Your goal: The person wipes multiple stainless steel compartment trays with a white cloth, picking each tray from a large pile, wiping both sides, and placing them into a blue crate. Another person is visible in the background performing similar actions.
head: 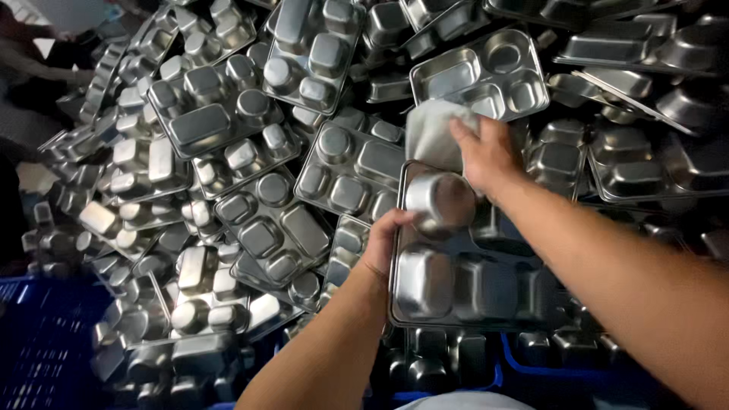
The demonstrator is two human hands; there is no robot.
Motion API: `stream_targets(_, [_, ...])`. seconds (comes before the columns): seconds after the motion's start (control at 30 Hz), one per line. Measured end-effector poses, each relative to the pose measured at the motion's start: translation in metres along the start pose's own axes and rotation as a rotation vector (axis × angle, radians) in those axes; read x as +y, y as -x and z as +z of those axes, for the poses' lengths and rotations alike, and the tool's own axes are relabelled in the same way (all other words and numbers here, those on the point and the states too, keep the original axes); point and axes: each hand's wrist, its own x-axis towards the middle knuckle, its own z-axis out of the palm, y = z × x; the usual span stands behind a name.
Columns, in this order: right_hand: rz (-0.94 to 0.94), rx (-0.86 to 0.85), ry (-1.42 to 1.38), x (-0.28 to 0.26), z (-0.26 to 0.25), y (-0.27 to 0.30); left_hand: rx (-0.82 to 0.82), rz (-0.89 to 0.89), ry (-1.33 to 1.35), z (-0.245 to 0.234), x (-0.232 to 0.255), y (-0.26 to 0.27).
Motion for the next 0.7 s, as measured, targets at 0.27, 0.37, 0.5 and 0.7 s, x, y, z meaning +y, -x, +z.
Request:
stream_targets(0.27, [0.187, -0.216, 0.063, -0.078, -0.05, 0.028, -0.269, 0.007, -0.071, -0.011, 0.022, -0.017])
stream_targets(0.37, [-0.457, -0.507, 0.456, -0.075, -0.048, 0.029, -0.18, 0.095, -0.017, -0.005, 0.03, -0.026])
stream_targets(0.5, [-0.975, -0.305, 0.507, -0.062, -0.032, 0.018, -0.154, 0.355, 0.047, 0.001, 0.038, -0.063])
stream_targets(0.7, [-0.485, -0.083, 0.301, -0.026, 0.006, 0.003, -0.132, 0.405, -0.118, 0.015, 0.066, -0.088])
